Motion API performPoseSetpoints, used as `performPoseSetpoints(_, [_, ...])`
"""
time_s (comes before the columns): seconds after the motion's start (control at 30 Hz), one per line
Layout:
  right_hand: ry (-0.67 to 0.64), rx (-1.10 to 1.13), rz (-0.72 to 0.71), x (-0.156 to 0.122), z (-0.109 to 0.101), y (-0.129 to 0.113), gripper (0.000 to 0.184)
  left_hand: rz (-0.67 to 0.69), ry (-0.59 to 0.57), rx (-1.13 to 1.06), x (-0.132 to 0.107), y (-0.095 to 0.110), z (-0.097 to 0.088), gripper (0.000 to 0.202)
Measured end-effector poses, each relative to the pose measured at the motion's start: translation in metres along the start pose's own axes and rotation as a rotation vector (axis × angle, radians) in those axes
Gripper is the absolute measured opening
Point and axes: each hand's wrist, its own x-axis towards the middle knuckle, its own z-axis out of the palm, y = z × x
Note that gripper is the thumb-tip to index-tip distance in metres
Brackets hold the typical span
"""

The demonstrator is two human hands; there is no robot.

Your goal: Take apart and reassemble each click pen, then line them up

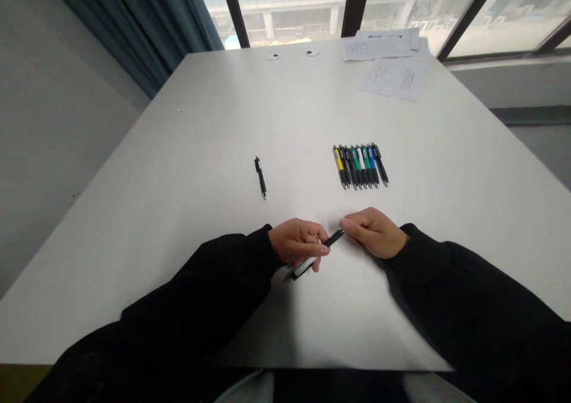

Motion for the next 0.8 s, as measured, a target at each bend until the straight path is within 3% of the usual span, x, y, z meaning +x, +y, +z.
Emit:
performPoseSetpoints(0.13, [0.012,0.085,-0.039,-0.001,0.000,-0.004,0.038,-0.028,0.005,-0.027,0.000,0.000,0.000,0.039])
performPoseSetpoints(0.27, [-0.054,-0.011,0.013,0.000,-0.002,-0.008,0.045,-0.014,-0.018,0.018,-0.001,-0.001,0.000,0.040])
performPoseSetpoints(0.4, [0.007,0.077,0.031,0.000,0.001,-0.003,0.046,0.042,0.018,-0.035,0.002,-0.003,0.001,0.039])
performPoseSetpoints(0.53, [-0.040,0.308,-0.034,0.000,0.010,0.002,0.030,0.153,0.257,-0.255,0.009,-0.001,-0.002,0.043])
performPoseSetpoints(0.63, [-0.053,0.391,-0.016,0.001,0.017,0.001,0.028,0.276,0.451,-0.406,0.015,0.001,-0.008,0.043])
performPoseSetpoints(0.8, [0.252,0.592,0.091,0.006,0.010,0.003,0.025,0.310,0.649,-0.479,0.015,-0.002,-0.013,0.032])
